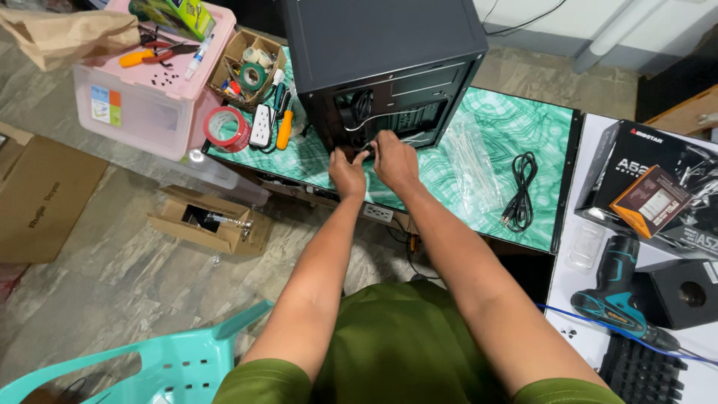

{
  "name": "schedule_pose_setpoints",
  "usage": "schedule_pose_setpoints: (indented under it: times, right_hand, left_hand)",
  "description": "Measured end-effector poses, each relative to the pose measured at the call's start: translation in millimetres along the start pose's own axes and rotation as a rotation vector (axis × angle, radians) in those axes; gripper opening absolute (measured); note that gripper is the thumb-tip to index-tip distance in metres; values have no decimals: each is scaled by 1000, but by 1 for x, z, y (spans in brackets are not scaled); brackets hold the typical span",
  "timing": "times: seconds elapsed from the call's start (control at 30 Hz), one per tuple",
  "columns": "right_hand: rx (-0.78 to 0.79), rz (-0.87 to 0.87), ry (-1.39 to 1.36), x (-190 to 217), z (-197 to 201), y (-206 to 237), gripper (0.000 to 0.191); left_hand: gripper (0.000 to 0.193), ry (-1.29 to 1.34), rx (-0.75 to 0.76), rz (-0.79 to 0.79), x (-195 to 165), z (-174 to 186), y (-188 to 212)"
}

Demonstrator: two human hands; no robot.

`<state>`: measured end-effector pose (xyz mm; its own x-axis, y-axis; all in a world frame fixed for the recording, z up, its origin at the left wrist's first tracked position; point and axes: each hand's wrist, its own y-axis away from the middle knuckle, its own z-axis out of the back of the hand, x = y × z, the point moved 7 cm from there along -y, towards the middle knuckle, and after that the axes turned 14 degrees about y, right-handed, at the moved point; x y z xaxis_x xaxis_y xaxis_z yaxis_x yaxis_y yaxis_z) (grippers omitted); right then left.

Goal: The person works on a desktop computer case on a workbench, routing and connecting cables and wires inside the open case by hand. They briefly walk to a shelf to retrieve an item, then return and continue arranging wires and securing components inside the case.

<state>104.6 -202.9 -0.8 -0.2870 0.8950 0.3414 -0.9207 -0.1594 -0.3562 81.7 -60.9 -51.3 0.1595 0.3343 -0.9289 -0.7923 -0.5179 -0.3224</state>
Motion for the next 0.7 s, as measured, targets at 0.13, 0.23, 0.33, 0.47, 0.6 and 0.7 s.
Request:
schedule_pose_setpoints:
  times: [0.13,0.23,0.33,0.47,0.6,0.7]
  right_hand:
    - [-35,-80,-72,-6,1,3,11]
    - [-14,-65,-80,-7,2,3,10]
    - [-13,-23,-79,-9,5,1,9]
    - [5,-15,-84,-14,3,4,7]
    - [31,-32,-84,-17,-3,3,7]
    - [9,-19,-91,-16,-4,3,6]
  left_hand:
    - [47,-81,14,97,2,0,-1]
    - [71,-127,25,32,-9,4,6]
    - [92,-215,-85,-184,-30,8,8]
    - [107,-244,-120,-390,-44,10,-6]
    - [121,-177,53,-361,-41,5,-24]
    - [126,-233,145,-348,-40,4,-26]
